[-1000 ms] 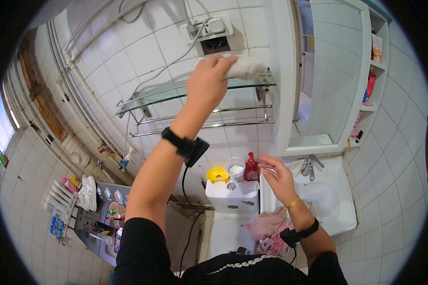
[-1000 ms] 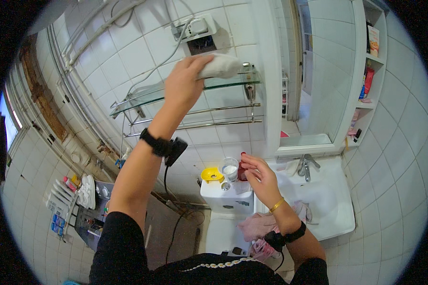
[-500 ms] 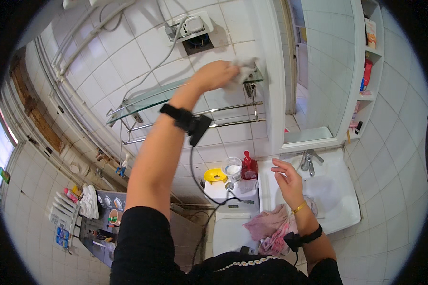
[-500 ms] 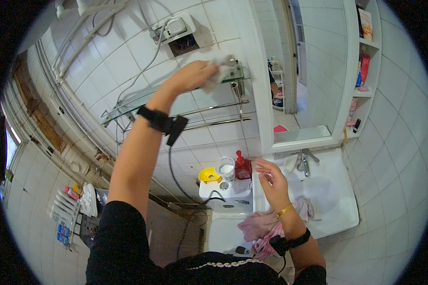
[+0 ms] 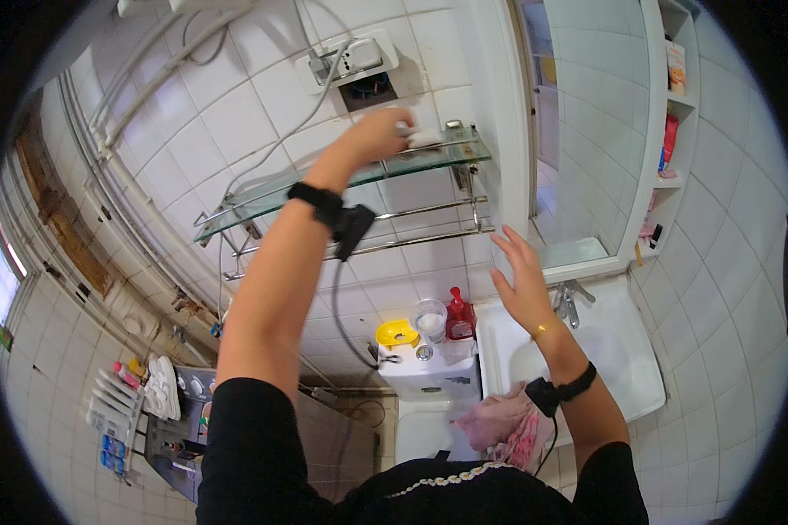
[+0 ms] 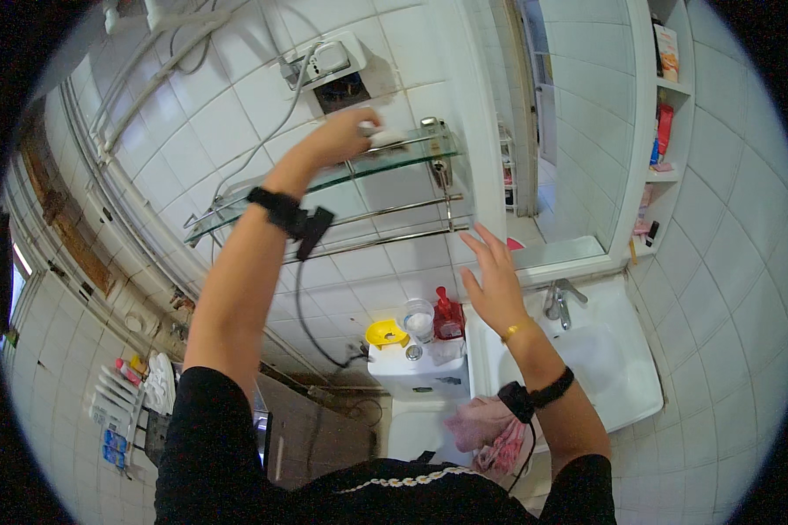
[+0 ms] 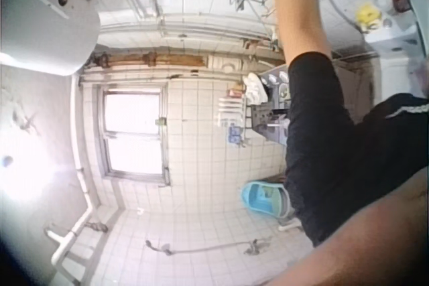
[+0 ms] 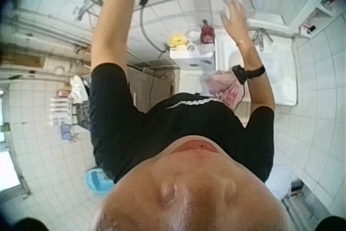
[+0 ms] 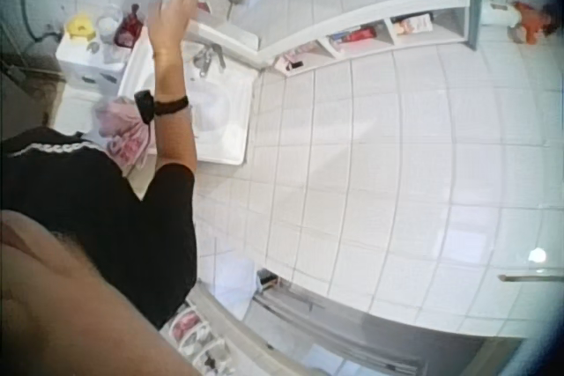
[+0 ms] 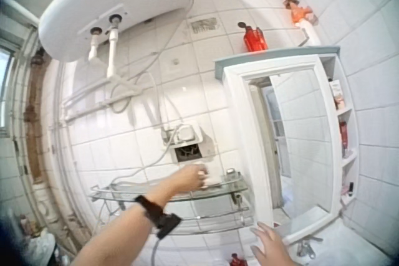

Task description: The person removes towels and small toiletries from a rack and shelf, then wipes a glass shelf using a white cloth.

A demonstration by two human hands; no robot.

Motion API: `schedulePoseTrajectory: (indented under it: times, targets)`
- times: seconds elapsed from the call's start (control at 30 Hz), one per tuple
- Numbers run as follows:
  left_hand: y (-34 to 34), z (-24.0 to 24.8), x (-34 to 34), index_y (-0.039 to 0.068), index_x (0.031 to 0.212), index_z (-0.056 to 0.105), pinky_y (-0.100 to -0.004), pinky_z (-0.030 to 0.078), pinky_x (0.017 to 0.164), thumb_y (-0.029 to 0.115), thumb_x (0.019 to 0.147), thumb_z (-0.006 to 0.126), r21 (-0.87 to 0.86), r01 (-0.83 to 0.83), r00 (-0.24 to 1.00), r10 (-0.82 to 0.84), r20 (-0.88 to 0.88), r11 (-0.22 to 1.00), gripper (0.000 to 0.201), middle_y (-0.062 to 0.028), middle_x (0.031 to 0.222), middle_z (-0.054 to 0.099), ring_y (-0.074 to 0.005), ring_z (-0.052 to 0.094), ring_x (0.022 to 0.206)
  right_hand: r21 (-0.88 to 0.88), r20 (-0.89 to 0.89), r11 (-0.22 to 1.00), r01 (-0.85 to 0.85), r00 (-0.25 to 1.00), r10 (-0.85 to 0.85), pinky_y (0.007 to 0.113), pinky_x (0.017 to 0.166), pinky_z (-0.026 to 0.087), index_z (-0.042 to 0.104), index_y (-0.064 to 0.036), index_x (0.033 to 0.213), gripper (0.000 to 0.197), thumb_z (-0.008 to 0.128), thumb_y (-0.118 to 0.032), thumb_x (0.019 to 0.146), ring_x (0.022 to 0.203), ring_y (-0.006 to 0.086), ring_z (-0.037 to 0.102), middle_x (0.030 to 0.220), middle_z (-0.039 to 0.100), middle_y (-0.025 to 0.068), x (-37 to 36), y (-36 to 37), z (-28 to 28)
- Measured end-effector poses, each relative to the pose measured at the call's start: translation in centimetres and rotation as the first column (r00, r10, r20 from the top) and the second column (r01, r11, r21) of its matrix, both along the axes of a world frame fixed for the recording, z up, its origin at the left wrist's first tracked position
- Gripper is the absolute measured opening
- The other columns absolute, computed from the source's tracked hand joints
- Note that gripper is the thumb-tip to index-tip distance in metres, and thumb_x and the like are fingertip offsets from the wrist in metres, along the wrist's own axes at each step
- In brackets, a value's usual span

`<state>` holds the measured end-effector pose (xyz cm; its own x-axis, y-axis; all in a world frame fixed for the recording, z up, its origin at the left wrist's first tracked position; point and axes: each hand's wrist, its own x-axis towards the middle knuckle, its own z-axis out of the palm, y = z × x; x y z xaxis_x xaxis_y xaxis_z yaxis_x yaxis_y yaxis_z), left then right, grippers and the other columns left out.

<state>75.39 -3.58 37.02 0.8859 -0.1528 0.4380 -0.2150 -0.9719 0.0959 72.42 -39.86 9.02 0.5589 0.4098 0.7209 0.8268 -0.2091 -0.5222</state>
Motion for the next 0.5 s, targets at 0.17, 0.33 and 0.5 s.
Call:
schedulePoseTrajectory:
  times: [0.17, 0.33, 0.5]
  targets:
    - [-3.0, -0.2, 5.0, 0.004, 0.128, 0.091, -0.0477, 0.064, 0.089, 0.018, 0.102, 0.086, -0.062, 0.145, 0.986, -0.150, -0.074, 0.987, 0.030, -0.0186, 0.110, 0.090, -0.0309, 0.082, 0.098, -0.051, 0.168, 0.997, 0.060, 0.984, -0.051, 0.057, 0.146, 0.036, 0.057, -0.0089, 0.181, 0.077, 0.082, -0.010, 0.108, 0.174, 0.0465, 0.045, 0.189, 0.050, 0.0228, 4.6, 7.1, 0.1]
    - [1.4, 1.7, 3.6, 0.003, 0.113, 0.095, -0.0486, 0.065, 0.087, 0.029, 0.102, 0.087, 0.107, -0.079, 0.967, 0.103, -0.233, 0.991, 0.030, -0.0219, 0.098, 0.088, -0.0313, 0.082, 0.089, -0.192, 0.169, 0.968, 0.165, 0.977, -0.133, 0.059, 0.142, 0.039, 0.062, -0.0082, 0.174, 0.075, 0.089, -0.018, 0.105, 0.167, 0.0431, 0.052, 0.178, 0.059, 0.0192, 7.4, 7.5, -2.3]
    - [-1.3, 1.4, 7.9, 0.000, 0.121, 0.094, -0.0549, 0.070, 0.099, 0.036, 0.100, 0.088, 0.309, -0.252, 0.955, 0.287, -0.071, 0.917, 0.042, -0.0267, 0.120, 0.090, -0.0473, 0.087, 0.112, -0.146, 0.193, 0.977, 0.158, 0.973, -0.129, 0.059, 0.140, 0.041, 0.065, -0.0099, 0.170, 0.075, 0.093, -0.022, 0.102, 0.168, 0.0414, 0.052, 0.174, 0.062, 0.0157, 6.7, 8.5, -1.7]
